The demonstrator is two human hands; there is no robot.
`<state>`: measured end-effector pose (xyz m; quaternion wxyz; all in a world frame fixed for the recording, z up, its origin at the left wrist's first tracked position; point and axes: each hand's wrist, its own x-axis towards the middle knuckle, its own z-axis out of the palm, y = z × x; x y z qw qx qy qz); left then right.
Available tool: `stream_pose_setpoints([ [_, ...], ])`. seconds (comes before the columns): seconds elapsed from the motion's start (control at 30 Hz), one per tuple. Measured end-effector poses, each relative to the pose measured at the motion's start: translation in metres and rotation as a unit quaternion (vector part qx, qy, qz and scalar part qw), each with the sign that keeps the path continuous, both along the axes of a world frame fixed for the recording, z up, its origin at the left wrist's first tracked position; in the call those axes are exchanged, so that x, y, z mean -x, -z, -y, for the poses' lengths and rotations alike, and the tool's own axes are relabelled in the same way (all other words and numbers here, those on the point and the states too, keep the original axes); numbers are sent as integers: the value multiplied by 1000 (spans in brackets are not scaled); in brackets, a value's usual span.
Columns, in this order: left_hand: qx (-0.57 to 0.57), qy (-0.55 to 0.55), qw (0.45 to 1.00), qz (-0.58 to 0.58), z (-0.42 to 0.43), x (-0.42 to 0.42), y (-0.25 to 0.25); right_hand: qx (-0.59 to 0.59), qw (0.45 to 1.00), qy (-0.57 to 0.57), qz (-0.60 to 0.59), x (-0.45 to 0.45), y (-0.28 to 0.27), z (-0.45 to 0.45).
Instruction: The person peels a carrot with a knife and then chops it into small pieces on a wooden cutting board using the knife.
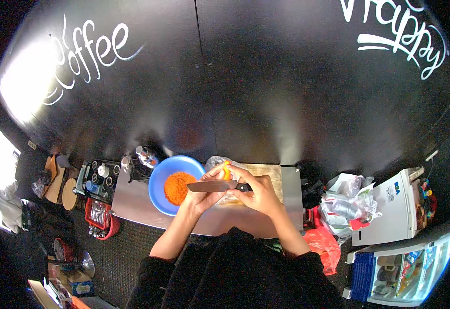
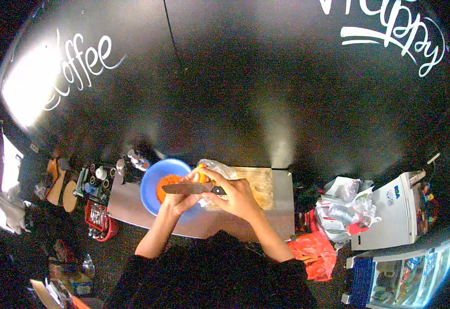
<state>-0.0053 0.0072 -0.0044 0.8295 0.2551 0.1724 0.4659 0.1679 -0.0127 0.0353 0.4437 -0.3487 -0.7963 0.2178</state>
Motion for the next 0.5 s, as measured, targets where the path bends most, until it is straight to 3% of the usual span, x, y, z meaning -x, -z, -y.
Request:
stream_pose_setpoints([
  [0.17,46,17,999,1,7,-5,-13,-76,996,28,26,-5,8,-5],
  [0.27,57,10,998,35,7,-7,-12,-11,1000,5,2,-5,0,0],
  [0.5,91,18,995,29,5,-3,-9,-24,999,-1,-37,-2,8,-6],
])
